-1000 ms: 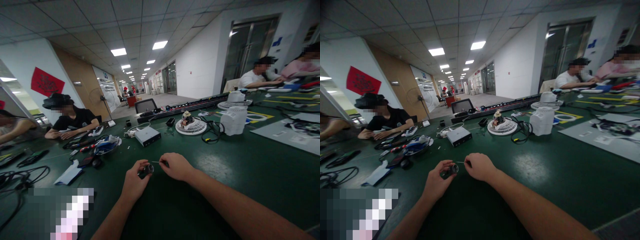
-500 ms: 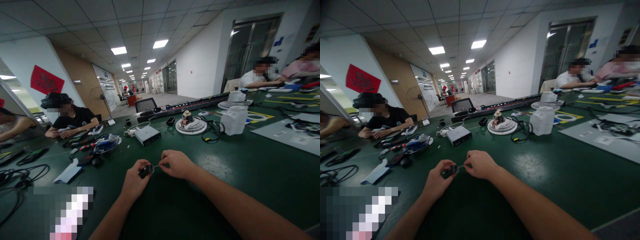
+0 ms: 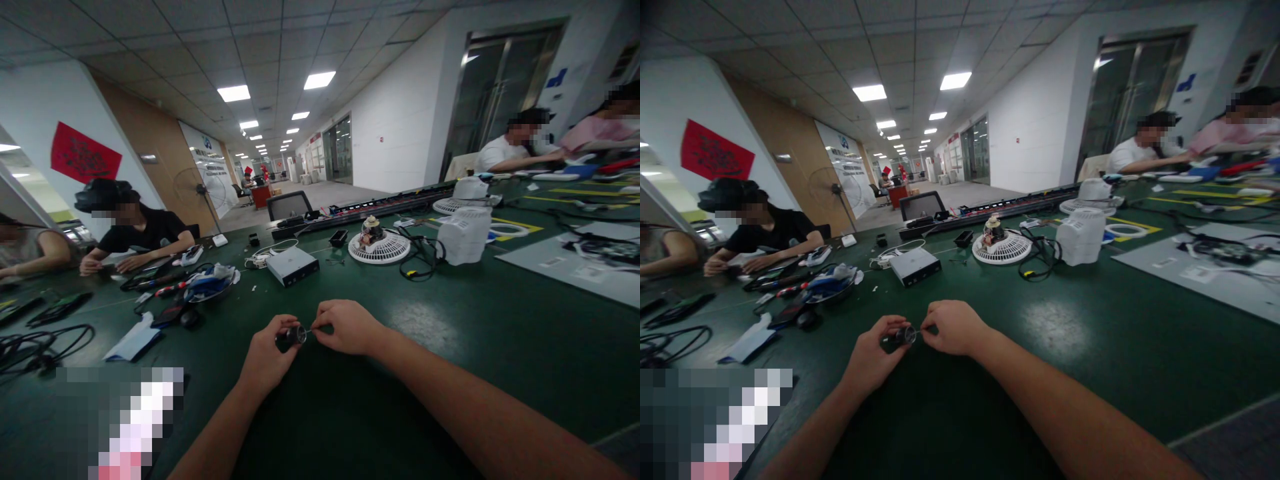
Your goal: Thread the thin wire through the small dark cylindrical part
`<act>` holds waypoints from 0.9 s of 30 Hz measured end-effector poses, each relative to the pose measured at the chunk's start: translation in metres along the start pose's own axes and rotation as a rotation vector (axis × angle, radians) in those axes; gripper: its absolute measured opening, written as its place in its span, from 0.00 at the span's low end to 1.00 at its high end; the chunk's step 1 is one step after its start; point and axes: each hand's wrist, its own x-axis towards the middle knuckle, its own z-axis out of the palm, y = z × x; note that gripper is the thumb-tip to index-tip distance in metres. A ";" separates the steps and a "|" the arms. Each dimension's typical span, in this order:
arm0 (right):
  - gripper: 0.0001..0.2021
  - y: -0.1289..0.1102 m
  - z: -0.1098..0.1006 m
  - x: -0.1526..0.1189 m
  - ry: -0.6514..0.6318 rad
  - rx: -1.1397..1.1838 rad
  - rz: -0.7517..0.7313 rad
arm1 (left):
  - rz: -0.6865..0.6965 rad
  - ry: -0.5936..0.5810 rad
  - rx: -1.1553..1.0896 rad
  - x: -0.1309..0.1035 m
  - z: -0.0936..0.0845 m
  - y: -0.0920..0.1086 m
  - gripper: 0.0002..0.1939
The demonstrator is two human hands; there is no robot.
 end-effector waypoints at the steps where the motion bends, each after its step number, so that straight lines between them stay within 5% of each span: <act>1: 0.12 0.000 0.000 0.000 0.012 -0.015 0.035 | 0.004 -0.001 -0.001 0.000 0.000 0.000 0.19; 8: 0.11 -0.003 0.000 0.001 -0.023 0.019 0.028 | -0.007 -0.015 0.034 -0.001 -0.001 0.000 0.21; 12: 0.11 -0.004 0.002 0.002 0.007 -0.002 0.168 | 0.001 0.001 0.059 0.000 -0.001 0.000 0.20; 27: 0.11 0.006 0.004 0.001 -0.101 0.059 0.061 | -0.007 -0.102 0.127 -0.001 -0.004 -0.001 0.16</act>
